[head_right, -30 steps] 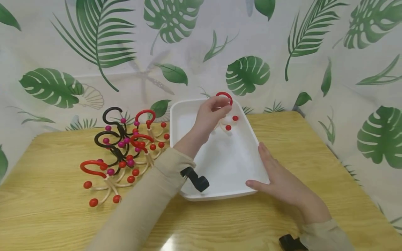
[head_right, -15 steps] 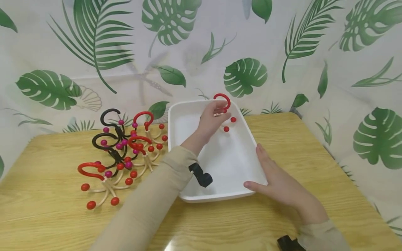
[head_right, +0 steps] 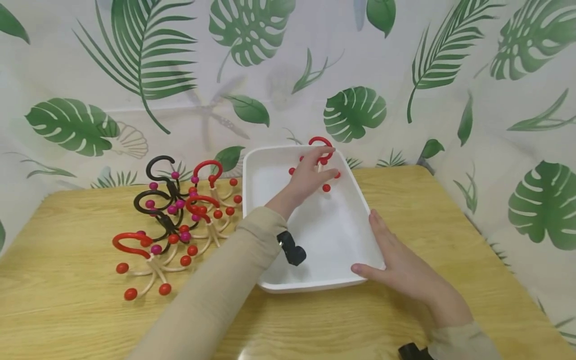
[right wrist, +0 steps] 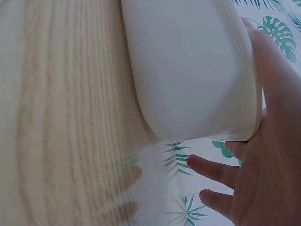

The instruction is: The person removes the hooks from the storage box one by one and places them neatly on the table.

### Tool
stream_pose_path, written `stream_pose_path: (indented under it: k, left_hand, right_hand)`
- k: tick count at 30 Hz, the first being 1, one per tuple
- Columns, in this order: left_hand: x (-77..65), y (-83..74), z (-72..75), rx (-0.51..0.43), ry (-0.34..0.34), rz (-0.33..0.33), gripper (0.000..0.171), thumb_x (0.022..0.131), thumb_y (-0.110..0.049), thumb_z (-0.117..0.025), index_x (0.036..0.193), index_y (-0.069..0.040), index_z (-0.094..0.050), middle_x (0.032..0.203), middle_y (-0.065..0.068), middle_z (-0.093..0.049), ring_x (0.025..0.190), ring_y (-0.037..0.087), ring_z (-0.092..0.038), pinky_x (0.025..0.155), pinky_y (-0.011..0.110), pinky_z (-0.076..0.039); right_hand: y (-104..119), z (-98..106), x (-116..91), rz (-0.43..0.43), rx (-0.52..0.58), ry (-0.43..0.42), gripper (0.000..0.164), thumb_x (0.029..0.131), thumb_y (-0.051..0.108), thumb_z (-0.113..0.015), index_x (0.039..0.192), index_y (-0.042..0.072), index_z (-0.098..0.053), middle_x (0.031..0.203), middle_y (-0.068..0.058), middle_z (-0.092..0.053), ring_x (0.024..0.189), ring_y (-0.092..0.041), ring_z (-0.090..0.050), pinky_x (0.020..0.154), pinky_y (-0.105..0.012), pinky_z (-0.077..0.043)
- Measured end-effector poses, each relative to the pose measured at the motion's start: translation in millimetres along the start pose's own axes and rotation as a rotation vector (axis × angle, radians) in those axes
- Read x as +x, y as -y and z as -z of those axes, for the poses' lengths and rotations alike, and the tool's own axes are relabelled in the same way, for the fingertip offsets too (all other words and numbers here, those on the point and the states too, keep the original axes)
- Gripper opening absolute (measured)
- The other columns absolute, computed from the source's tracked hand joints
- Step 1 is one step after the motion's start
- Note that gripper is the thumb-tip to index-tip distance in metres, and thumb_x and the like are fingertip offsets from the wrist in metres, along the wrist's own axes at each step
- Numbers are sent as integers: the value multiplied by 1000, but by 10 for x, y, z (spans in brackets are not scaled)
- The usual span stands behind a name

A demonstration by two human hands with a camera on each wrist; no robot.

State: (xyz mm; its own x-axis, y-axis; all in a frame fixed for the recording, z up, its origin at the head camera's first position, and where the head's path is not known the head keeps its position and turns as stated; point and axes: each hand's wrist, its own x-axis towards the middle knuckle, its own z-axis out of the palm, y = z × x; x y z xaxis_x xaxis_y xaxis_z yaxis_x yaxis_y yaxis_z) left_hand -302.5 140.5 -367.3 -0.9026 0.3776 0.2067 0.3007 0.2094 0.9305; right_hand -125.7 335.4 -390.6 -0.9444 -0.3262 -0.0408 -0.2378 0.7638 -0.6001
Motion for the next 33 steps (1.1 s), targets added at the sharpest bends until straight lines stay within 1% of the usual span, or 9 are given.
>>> stream_pose_path:
  k: [4,8,15,18,21,26,31,32,33]
  left_hand:
    - [7,22,10,25,63,-13,50,89,-15,-68,136,-20,-50,139,-7,-44,127,11,-38,100,31,-41]
    - [17,32,5,40,80,-18,49,89,-16,-69,135,-19,-51,138,-6,-45,127,11,-38,100,30,-41]
    - [9,49,-33,2,34,3,45,88,-13,-68,131,-18,-55,132,-5,-50,121,16,-46,91,23,-47]
    - [3,30,-37,-12,16,8,41,90,-10,-66,129,-16,-56,130,-4,-52,119,15,-47,88,21,-48]
    - [-4,-4,-24,-49,0,19,38,90,-7,-65,127,-15,-59,129,-4,-54,118,13,-49,89,19,-47]
    - [-28,-61,13,-101,-26,8,34,89,-2,-65,122,-10,-62,124,-2,-57,113,12,-53,90,15,-45]
    - [-58,-166,31,-122,-22,-4,32,89,-3,-66,121,-10,-63,120,0,-59,107,11,-56,83,15,-48]
    - [-67,-199,37,-134,-21,-5,32,89,-4,-66,120,-11,-64,119,0,-60,105,11,-57,82,15,-49]
    - [-76,-235,44,-149,-23,-9,31,89,-3,-66,119,-11,-64,117,1,-61,104,10,-57,81,15,-49]
  right_hand:
    - [5,-15,-14,12,11,-2,103,90,36,-67,151,22,14,159,-8,11,143,-36,0,107,-65,-13]
    - [-1,-22,-12,14,4,-7,102,90,38,-66,152,21,13,159,-7,10,143,-36,0,107,-64,-14]
    - [-4,-31,-7,6,-1,-7,102,90,37,-66,152,18,12,159,-9,10,143,-37,0,106,-66,-15]
    - [-5,-26,0,3,-7,-4,102,90,38,-66,152,19,13,159,-9,10,143,-37,-1,105,-66,-16]
    - [-13,-19,7,7,-13,-5,102,90,38,-66,152,20,13,159,-7,10,143,-37,-2,106,-65,-16]
    - [-22,-25,8,2,-27,-12,102,89,40,-66,152,19,12,159,-4,10,144,-34,-2,111,-55,-14]
    - [-13,-20,3,-3,-21,-10,102,89,40,-66,152,19,13,159,-5,10,143,-35,-2,109,-60,-16]
    - [-12,-19,0,-6,-21,-13,102,89,40,-66,152,20,12,159,-5,10,144,-35,-2,111,-56,-15]
    - [-13,-15,-1,-1,-18,-10,102,90,40,-66,152,19,13,159,-5,11,143,-35,-1,110,-59,-15]
